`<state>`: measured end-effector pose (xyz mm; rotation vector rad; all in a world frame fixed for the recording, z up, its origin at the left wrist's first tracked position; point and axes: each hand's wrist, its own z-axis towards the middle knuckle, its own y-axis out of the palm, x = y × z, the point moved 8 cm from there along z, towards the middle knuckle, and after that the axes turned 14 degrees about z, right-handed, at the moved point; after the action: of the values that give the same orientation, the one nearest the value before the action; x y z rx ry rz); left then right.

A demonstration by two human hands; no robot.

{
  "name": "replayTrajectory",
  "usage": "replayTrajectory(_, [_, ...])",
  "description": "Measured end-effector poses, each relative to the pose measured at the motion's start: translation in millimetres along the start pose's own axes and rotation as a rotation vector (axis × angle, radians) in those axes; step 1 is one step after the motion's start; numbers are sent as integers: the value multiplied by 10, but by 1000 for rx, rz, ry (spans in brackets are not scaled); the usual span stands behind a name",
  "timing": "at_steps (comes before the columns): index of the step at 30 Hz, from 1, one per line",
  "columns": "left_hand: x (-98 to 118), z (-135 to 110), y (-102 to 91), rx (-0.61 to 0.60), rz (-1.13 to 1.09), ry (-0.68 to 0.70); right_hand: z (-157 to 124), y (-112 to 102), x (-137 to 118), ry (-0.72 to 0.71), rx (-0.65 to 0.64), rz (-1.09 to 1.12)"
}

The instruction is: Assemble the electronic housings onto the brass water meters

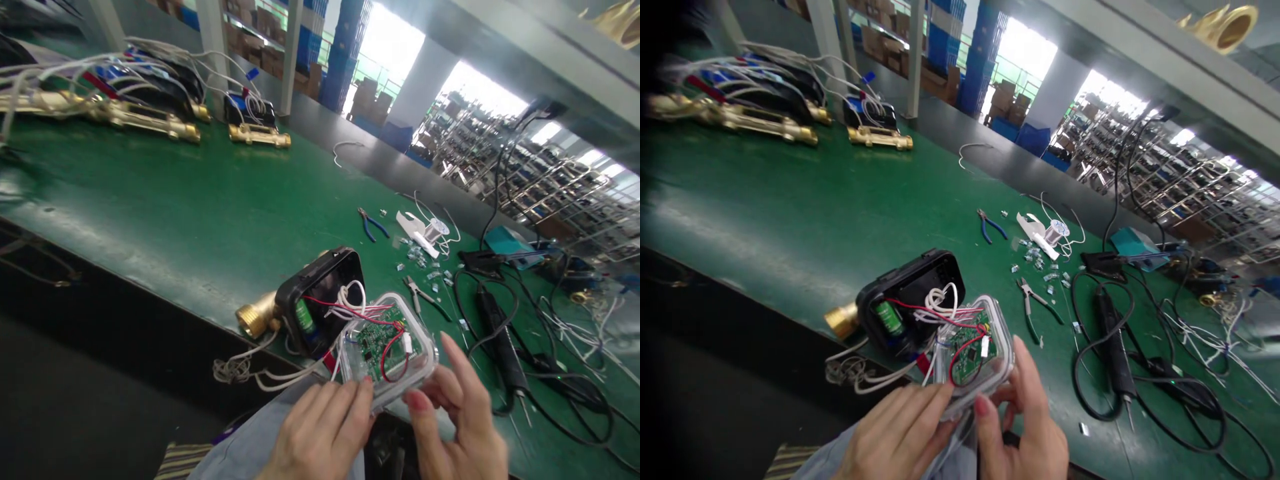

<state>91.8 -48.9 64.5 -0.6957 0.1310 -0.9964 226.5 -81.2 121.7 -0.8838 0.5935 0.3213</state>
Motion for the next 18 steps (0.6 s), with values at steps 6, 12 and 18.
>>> replayTrajectory(6, [-11,-4,14,-36,-75,6,550,-164,807,115,-146,-320])
replayTrajectory(12, [7,-24,58,-55,-102,27,923,174,1694,210,-671,-455])
replayTrajectory(18, [0,16,47,-68,-124,12,1006,256,1674,208,-890,-553])
